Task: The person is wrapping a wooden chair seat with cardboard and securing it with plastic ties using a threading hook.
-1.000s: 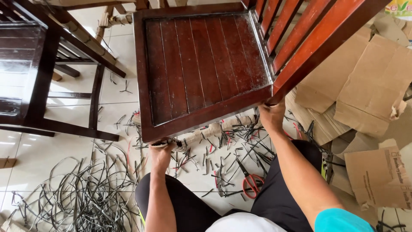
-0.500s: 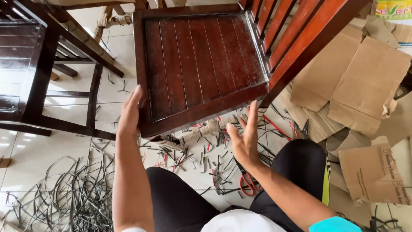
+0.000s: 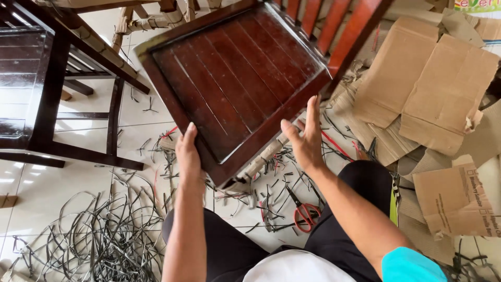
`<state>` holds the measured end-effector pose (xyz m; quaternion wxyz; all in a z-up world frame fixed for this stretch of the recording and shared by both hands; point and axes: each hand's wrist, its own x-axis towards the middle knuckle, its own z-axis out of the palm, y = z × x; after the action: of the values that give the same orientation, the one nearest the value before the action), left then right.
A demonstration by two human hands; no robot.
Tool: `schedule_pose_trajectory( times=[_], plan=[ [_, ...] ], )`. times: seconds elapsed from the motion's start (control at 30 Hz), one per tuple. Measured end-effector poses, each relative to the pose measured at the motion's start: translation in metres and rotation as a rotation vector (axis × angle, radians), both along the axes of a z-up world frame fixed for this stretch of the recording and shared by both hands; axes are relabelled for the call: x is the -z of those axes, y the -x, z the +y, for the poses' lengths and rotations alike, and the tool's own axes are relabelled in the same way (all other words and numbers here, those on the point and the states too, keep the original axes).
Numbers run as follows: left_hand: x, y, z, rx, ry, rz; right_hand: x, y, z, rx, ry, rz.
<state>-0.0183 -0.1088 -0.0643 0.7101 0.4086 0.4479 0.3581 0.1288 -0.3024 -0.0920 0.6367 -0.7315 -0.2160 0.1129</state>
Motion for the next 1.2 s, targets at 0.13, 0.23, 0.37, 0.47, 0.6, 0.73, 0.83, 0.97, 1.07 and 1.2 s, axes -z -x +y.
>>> schedule_pose_trajectory(
  times=[0.13, 0.23, 0.37, 0.47, 0.6, 0.73, 0.83, 0.97, 1.07, 1.2],
  plan=[
    [0.035, -0.021, -0.039, -0.144, 0.009, -0.011, -0.012, -0.043, -0.002, -0.044, 0.071, 0.022],
    [0.011, -0.044, -0.103, -0.257, 0.046, 0.137, 0.001, -0.092, 0.005, -0.092, 0.037, 0.04],
    [0.012, -0.053, -0.136, -0.275, 0.271, -0.211, -0.007, -0.124, 0.013, -0.191, 0.113, 0.14],
    [0.029, -0.035, -0.11, -0.247, 0.269, -0.166, -0.01, -0.1, 0.004, -0.094, 0.22, 0.132],
    [0.001, -0.015, -0.056, -0.25, 0.268, -0.083, -0.028, -0.037, -0.022, -0.121, 0.173, 0.281],
    [-0.003, -0.017, -0.031, -0.173, 0.184, -0.215, -0.042, 0.03, -0.04, -0.156, -0.208, 0.194],
    [0.005, -0.029, -0.024, -0.09, 0.165, -0.34, -0.022, 0.062, -0.041, -0.032, -0.09, 0.171],
    [0.01, -0.032, -0.028, -0.163, 0.133, -0.271, 0.013, 0.065, -0.036, 0.117, -0.063, -0.073],
    [0.018, -0.039, -0.03, -0.174, 0.113, -0.279, 0.016, 0.045, -0.04, 0.109, -0.064, -0.195],
    [0.041, -0.044, -0.041, -0.077, -0.037, -0.332, 0.004, 0.011, -0.05, 0.097, -0.153, -0.218]
  ],
)
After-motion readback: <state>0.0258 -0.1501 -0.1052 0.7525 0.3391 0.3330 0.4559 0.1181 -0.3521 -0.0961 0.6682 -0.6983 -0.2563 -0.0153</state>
